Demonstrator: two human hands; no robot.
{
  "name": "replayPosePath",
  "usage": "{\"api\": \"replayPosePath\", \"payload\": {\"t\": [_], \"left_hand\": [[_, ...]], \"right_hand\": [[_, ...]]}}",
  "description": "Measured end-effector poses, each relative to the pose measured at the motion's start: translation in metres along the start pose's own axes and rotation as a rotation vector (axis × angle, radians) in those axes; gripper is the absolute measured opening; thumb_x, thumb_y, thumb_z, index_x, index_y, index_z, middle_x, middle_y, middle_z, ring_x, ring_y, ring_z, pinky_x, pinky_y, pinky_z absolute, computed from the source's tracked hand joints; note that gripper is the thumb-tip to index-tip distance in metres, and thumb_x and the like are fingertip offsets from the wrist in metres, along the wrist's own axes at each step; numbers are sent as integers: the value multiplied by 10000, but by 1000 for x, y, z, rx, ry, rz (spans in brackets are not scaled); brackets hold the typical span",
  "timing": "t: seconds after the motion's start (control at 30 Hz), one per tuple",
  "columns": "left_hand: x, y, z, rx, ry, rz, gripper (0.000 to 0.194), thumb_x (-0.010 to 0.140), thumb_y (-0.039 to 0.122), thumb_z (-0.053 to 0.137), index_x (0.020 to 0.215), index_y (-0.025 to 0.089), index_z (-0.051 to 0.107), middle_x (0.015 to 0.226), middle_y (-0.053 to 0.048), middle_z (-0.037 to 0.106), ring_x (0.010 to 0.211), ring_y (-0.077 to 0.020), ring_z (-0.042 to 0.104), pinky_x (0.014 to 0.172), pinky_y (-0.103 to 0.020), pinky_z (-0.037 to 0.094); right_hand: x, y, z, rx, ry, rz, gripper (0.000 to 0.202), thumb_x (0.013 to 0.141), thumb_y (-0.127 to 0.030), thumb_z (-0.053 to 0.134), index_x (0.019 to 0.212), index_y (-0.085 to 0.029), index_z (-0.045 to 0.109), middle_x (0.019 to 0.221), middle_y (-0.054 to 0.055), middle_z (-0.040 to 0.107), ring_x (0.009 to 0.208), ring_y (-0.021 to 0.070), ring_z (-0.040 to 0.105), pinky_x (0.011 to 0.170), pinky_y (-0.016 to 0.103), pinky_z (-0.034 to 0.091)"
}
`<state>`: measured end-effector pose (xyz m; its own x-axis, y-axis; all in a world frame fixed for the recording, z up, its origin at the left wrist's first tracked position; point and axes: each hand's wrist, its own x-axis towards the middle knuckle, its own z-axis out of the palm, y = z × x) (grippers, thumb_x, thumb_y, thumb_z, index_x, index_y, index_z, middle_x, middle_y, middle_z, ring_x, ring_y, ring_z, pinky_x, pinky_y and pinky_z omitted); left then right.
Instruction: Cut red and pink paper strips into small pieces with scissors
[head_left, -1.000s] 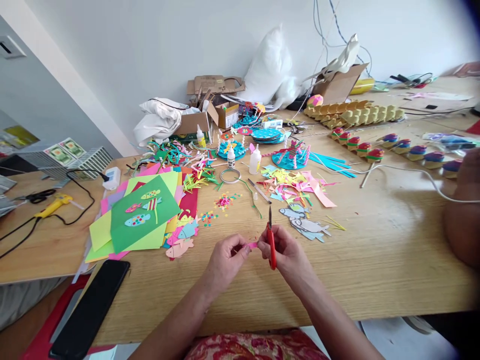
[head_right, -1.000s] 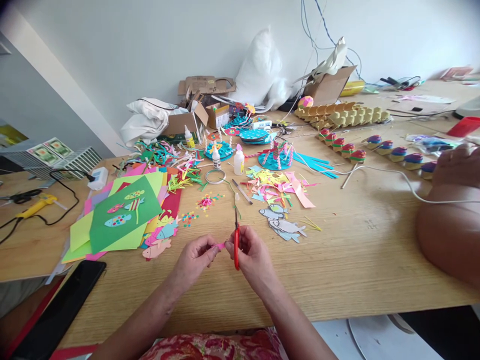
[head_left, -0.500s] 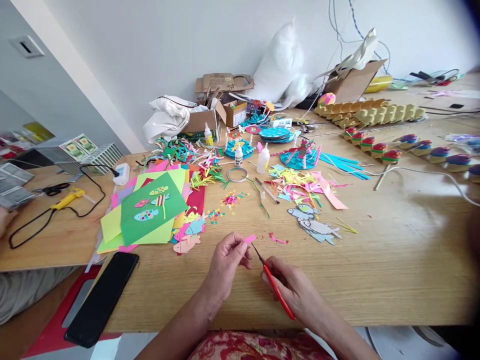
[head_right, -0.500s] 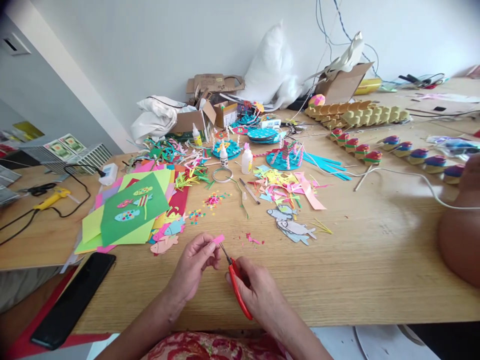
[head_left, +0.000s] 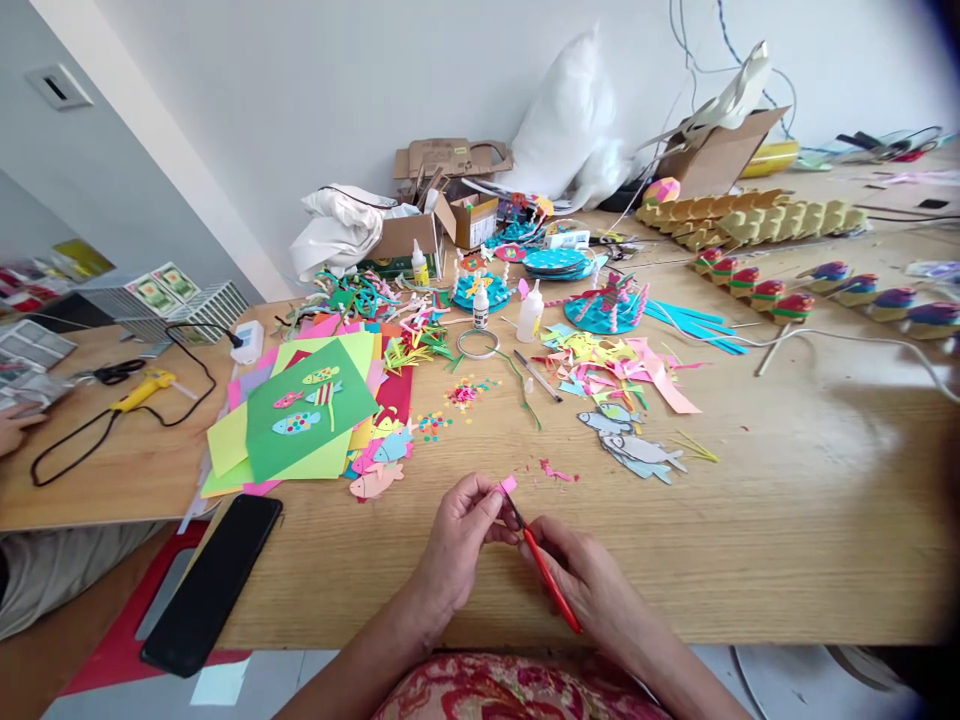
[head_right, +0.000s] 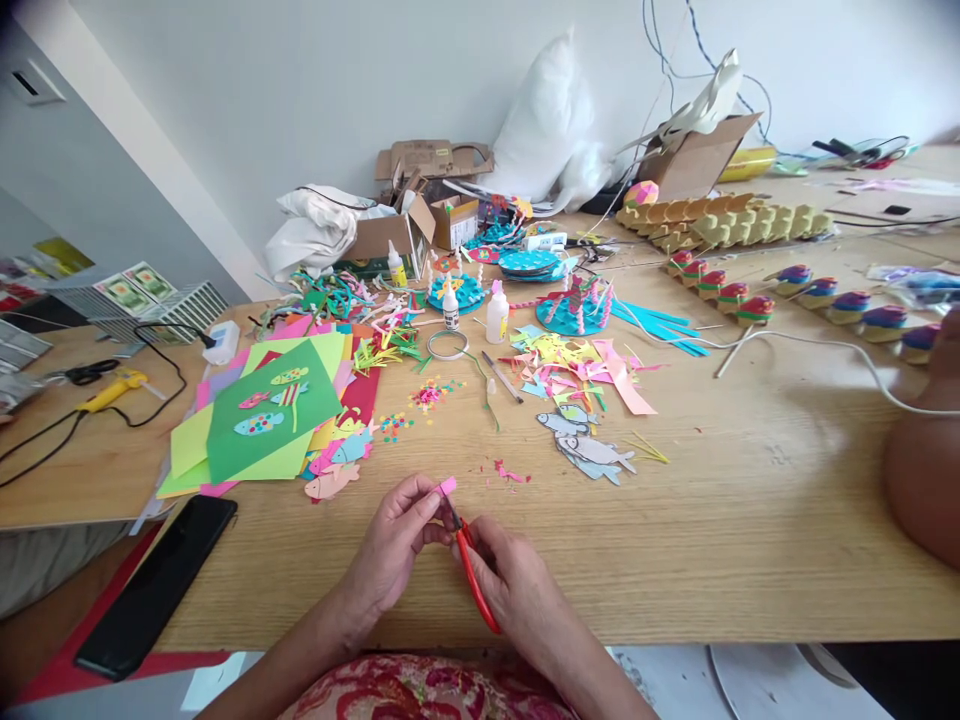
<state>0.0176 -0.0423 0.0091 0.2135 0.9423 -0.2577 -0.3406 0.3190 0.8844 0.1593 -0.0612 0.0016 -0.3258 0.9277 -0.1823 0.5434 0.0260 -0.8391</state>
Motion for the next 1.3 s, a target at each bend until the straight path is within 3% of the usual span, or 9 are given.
{"api": "replayPosePath", "payload": {"t": [0.4,0.7,1.3], "left_hand": [[5,-6,-7,95,21,-60,261,718,392,545,692,133,517,657,-5,525,591,-100,521,503,-197,435],[2,-3,-4,49,-29,-67,214,736,340,539,726,126,539,694,-21,564,614,-101,538,526,-190,429],[1,-7,-2,24,-43,-76,209,743,333,523,698,130,514,657,-12,564,566,-96,529,520,-209,435]], "right_hand": [[0,2,1,50,9,19,312,810,-379,384,590,-180,480,539,-24,511,484,99,415,442,202,306],[-3,-4,-6,172,-75,53,296,830,-407,354,665,-184,456,579,-35,471,553,108,437,501,208,335],[-4,0,-4,115,-65,27,303,827,-396,352,682,-171,495,654,3,546,603,132,476,553,225,365]]}}
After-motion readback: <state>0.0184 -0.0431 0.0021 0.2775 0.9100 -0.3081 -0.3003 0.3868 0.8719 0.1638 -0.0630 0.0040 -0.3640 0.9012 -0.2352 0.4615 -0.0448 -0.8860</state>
